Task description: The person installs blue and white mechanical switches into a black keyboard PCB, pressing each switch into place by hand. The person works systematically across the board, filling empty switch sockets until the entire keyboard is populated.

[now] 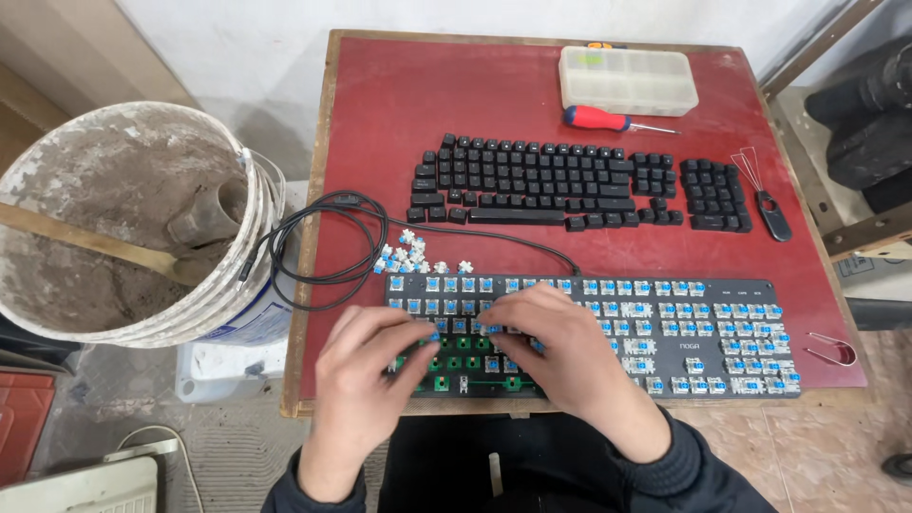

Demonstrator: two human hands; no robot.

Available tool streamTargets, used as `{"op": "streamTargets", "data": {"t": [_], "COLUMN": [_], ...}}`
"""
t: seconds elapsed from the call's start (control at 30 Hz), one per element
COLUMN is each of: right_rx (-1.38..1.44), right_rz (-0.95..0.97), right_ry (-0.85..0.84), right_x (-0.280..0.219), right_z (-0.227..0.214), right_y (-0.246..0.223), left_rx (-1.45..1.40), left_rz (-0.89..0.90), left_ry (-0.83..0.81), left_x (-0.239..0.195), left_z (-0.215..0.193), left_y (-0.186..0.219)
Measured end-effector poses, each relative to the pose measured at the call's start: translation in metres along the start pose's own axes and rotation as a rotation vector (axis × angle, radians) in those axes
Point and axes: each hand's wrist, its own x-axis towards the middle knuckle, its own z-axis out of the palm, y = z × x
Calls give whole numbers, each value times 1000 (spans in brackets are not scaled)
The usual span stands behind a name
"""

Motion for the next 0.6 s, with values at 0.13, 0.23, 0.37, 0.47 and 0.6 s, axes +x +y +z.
{"op": "streamTargets", "data": {"t": [0.13,0.23,0.37,0.47,0.6], "right_rx": [1,-8,-14,-29,-20], "right_rz": [-33,31,-57,-58,-38], "right_ry": [-28,-42,22,29,-38], "right_x": [-5,-7,-8,-10,-8], "right_z": [4,6,8,11,8], "right_y": [1,3,3,4,-9], "left_rx": [19,63,113,140,136], "left_rz": [-34,-51,-26,-17,-30], "left_ry": [-65,-123,-148,-171,-208], "left_x": [-10,-13,-10,-10,-11], "left_z": [18,24,25,25,27], "left_y": [6,6,10,10,7]}}
